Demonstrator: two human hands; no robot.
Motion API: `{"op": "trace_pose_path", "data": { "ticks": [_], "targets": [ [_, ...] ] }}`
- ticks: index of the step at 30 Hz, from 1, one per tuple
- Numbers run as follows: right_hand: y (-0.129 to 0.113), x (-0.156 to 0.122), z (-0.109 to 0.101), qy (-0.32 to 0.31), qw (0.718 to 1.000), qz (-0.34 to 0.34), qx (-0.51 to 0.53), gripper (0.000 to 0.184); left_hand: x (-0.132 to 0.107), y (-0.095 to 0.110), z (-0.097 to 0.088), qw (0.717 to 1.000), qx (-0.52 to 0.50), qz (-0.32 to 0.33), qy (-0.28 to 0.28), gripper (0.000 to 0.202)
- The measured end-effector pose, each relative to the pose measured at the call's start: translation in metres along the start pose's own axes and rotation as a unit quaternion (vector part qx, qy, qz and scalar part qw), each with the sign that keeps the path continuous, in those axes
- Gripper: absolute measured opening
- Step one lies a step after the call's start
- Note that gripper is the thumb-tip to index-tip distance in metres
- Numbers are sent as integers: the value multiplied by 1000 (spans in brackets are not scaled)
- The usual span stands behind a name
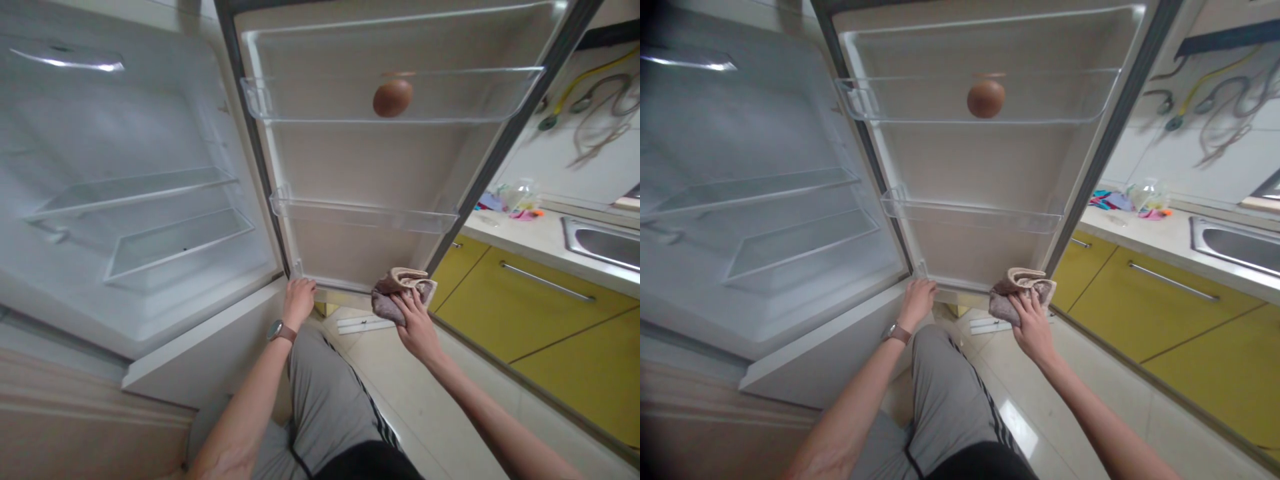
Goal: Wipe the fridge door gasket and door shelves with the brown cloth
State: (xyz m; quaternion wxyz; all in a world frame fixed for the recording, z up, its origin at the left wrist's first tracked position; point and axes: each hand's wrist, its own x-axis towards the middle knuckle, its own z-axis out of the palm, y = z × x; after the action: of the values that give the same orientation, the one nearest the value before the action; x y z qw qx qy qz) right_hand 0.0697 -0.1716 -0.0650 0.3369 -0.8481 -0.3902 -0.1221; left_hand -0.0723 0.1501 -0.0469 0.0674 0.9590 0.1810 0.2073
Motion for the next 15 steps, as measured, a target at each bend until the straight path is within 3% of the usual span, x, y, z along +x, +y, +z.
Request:
{"op": "trace_pose_path", "data": {
  "ticks": [3,9,15],
  "targets": [
    [-7,11,3,-9,988,-80,-133,63,-1,-1,1,1000,-2,2,4,18],
    [-17,13,12,-2,970,-70,-232,60,-2,-3,2,1000,-9,1,3,17],
    [-60,15,39,-19,960,-68,-271,64,-3,-5,-1,1000,-6,5,2,19]
  ]
}}
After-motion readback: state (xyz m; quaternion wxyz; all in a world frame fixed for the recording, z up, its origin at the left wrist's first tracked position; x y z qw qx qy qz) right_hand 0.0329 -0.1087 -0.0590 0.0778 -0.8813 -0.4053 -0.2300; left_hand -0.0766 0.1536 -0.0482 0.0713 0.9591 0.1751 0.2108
